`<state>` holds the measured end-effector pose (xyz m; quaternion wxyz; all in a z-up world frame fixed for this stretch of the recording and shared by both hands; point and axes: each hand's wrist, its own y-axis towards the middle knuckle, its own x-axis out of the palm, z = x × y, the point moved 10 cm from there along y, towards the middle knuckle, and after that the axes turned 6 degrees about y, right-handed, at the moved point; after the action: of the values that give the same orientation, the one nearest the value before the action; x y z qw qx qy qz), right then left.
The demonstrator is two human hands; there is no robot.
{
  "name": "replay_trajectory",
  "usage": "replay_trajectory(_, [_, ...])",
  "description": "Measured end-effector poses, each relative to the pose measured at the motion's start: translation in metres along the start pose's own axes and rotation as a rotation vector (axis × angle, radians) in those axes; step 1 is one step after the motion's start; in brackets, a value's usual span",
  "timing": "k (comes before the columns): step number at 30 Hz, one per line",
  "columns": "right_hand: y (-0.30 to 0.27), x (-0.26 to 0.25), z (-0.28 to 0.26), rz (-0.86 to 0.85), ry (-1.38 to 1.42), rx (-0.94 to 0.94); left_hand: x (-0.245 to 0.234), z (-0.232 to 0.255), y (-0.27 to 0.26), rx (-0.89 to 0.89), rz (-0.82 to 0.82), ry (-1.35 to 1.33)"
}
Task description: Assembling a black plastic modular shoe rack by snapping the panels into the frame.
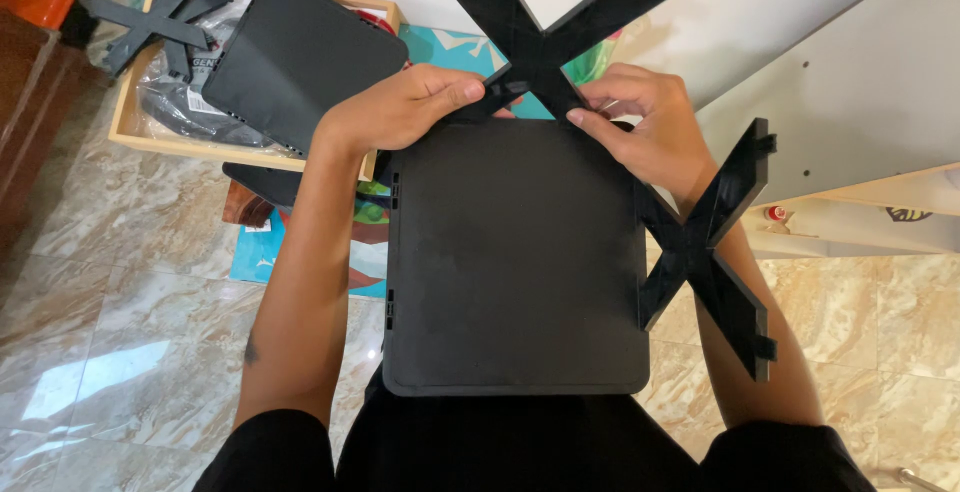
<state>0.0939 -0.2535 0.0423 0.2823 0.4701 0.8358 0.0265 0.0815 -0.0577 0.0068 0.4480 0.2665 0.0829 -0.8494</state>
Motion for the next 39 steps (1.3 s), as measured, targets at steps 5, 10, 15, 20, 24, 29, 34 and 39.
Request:
replay_trajectory(5, [-0.003,0.0,0.001,0.023,0.02,0.008,0.001,0.002,0.0,-0.05,0.006,-0.016])
replay_trajectory(10, [-0.001,-0.002,0.0,0.044,0.035,-0.017,-0.001,0.003,0.0,-0.099,0.023,-0.079])
replay_trajectory(15, [-0.001,-0.001,0.004,0.04,0.036,0.019,0.0,-0.004,-0.002,-0.122,0.013,-0.039])
replay_trajectory(20, [-0.001,-0.002,0.002,0.032,0.024,0.017,0.001,0.001,-0.001,-0.111,0.009,-0.121])
replay_trajectory(24, [-0.003,-0.002,0.0,0.045,0.017,-0.004,0.001,0.0,0.0,-0.083,-0.003,-0.088])
replay_trajectory(29, [-0.004,-0.002,0.0,0.022,-0.004,-0.016,0.003,-0.011,-0.002,-0.121,-0.038,0.027])
replay_trajectory(34, [-0.004,-0.001,0.002,0.013,-0.006,-0.018,0.005,-0.008,-0.002,-0.125,-0.048,-0.023])
replay_trajectory(39, [-0.004,-0.001,0.002,0.002,0.035,-0.003,0.008,-0.016,-0.002,-0.122,-0.085,-0.068])
